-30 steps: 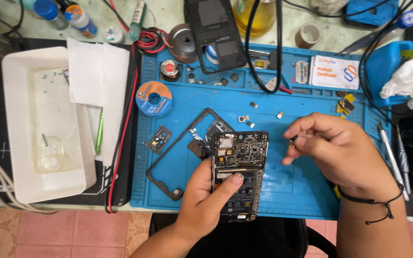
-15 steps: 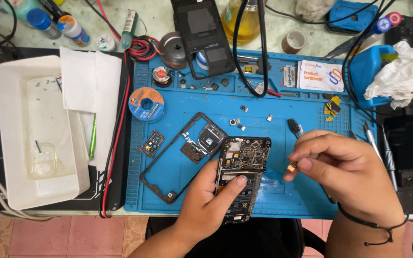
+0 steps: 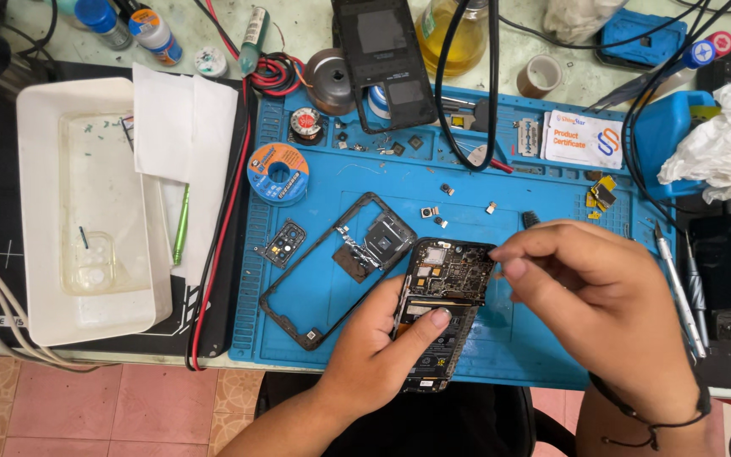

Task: The person disassembles a smartphone, removes small components from the motherboard, and uses a toothbrush to clean the board. They then reattach several components and inspect the device.

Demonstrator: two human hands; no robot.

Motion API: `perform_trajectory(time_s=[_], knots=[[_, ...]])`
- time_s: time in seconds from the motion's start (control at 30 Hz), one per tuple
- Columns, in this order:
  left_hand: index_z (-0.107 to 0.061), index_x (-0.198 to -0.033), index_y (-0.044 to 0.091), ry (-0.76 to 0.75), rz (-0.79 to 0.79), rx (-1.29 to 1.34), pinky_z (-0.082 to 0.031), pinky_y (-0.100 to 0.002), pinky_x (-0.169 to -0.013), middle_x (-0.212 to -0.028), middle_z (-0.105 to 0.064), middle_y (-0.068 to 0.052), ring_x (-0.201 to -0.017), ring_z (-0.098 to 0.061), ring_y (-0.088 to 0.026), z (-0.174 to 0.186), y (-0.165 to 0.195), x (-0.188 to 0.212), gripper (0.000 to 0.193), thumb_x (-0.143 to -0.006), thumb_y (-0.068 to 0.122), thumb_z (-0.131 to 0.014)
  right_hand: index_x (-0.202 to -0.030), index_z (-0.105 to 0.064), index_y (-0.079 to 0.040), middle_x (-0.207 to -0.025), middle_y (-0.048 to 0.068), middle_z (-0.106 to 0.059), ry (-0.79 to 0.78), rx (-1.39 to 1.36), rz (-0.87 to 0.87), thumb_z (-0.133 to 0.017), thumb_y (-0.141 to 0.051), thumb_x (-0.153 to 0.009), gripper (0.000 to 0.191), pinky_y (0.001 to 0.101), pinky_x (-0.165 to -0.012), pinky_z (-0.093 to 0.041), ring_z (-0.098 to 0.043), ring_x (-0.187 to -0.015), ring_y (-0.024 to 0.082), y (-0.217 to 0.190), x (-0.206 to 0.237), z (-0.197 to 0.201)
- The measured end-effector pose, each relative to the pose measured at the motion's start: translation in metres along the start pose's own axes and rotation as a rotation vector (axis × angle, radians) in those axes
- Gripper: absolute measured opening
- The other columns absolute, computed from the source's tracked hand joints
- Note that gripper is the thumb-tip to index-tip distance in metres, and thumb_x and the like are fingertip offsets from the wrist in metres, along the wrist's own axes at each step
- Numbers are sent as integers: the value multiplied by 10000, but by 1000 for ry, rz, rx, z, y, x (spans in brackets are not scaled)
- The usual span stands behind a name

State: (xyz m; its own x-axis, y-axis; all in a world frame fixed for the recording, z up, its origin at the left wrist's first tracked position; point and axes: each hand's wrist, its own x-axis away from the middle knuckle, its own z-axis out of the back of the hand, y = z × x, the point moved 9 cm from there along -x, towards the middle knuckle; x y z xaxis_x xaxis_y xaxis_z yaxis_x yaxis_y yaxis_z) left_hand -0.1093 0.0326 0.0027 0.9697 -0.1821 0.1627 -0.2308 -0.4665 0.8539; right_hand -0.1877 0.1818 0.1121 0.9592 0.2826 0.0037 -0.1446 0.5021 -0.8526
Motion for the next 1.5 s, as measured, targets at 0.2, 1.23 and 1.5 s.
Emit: perform_trajectory(time_s=[0.2,1.23,1.5], knots=[[-545,-1349,-47,-17,-20,25,-557,-293,-964,-1222,-702,-104,-1106,-663,-131,-1,2,-2,355,-1023,74,-614,-1018,-695,11,-856,22,-711,12,-96,-69,-724,-38,-916,116,205,-640,-503,-632,-746,50,14,-4,1],[-560,-1331,-43,-39,51,59,-568,-278,-906,-1164,-708,-88,-1037,-671,-110,-6,-5,-2,362,-1011,112,-630,-961,-748,-1,-988,71,-762,-136,-81,98,-767,-2,-852,111,260,-797,-563,-719,-917,148,3,-20,-17],[-564,-1326,-37,-58,21,82,-566,-281,-905,-1161,-707,-84,-1032,-669,-111,-13,-3,-5,348,-1015,107,-625,-1011,-744,-11,-942,56,-770,-89,-76,-38,-748,-25,-858,153,252,-739,-547,-698,-851,125,14,-18,-20]])
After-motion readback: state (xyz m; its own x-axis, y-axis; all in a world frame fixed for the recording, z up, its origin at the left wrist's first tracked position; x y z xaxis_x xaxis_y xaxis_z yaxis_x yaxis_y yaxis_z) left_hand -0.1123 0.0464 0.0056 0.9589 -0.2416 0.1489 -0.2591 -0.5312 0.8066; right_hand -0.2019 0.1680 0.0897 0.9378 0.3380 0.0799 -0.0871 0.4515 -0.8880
